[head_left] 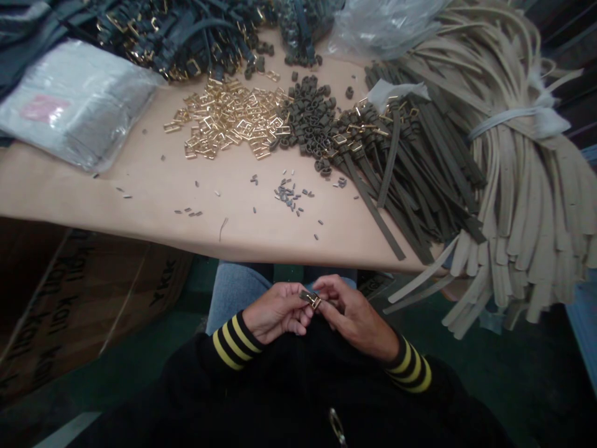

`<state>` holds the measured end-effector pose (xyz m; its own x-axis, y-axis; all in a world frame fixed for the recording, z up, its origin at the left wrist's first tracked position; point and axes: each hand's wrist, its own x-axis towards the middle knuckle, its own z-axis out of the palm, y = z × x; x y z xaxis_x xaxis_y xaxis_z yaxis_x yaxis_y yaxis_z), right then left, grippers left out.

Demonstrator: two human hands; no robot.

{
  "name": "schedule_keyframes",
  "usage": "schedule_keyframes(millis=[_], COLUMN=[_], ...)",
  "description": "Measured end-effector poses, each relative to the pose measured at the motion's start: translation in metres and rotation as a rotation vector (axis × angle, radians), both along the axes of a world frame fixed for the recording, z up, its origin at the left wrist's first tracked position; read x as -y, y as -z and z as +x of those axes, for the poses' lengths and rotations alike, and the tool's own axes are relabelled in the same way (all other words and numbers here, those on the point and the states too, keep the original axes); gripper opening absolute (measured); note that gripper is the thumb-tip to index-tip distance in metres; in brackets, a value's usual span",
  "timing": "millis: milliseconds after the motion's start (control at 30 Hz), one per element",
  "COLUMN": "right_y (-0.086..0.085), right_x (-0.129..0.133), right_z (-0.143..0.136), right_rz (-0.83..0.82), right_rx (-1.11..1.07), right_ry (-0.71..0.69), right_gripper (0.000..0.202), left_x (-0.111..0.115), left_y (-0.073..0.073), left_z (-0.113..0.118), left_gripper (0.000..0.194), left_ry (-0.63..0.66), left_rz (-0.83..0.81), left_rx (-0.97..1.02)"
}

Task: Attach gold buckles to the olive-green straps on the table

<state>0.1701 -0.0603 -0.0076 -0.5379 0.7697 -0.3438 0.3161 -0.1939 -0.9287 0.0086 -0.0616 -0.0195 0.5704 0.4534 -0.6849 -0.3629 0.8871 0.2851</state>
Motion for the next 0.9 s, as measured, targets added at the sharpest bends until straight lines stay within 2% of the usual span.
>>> schedule_keyframes(millis=[100,200,333,433,700,900], right_y=[-0.002,-0.001,0.0,0.0,-0.003,-0.002], right_x=[-0.001,-0.003,-0.004,-0.004,-0.003,-0.002], right_z=[0.002,0.003,0.002,0.001,0.0,0.0], right_rz=[0.19,0.246,0.241,0.261,0.189,0.099], right_rx=[0.064,0.1,0.134,0.132,0.095,0.106], right_ry=[-0.064,-0.07,-0.032,-0.042,-0.033,-0.013], right_gripper=[0.008,0.007,0.007,0.007,0.008,0.005], left_x=[0.0,0.0,0.0,0.001,0.001,0.002], left_y=[-0.002,-0.008,-0.017,-0.018,-0.017,-0.016], left_z=[0.0,-0.001,-0.003,-0.003,-0.001,0.0], left_gripper=[0.023,0.02,0.019,0.019,0.019,0.016], left_ry=[-0.009,-0.026,-0.046,-0.043,-0.134,-0.163], left_rz=[0.012,0.081,0.251,0.33,0.284,0.316], left_rx=[-0.064,-0.165,-0.269,-0.34,-0.406,-0.42])
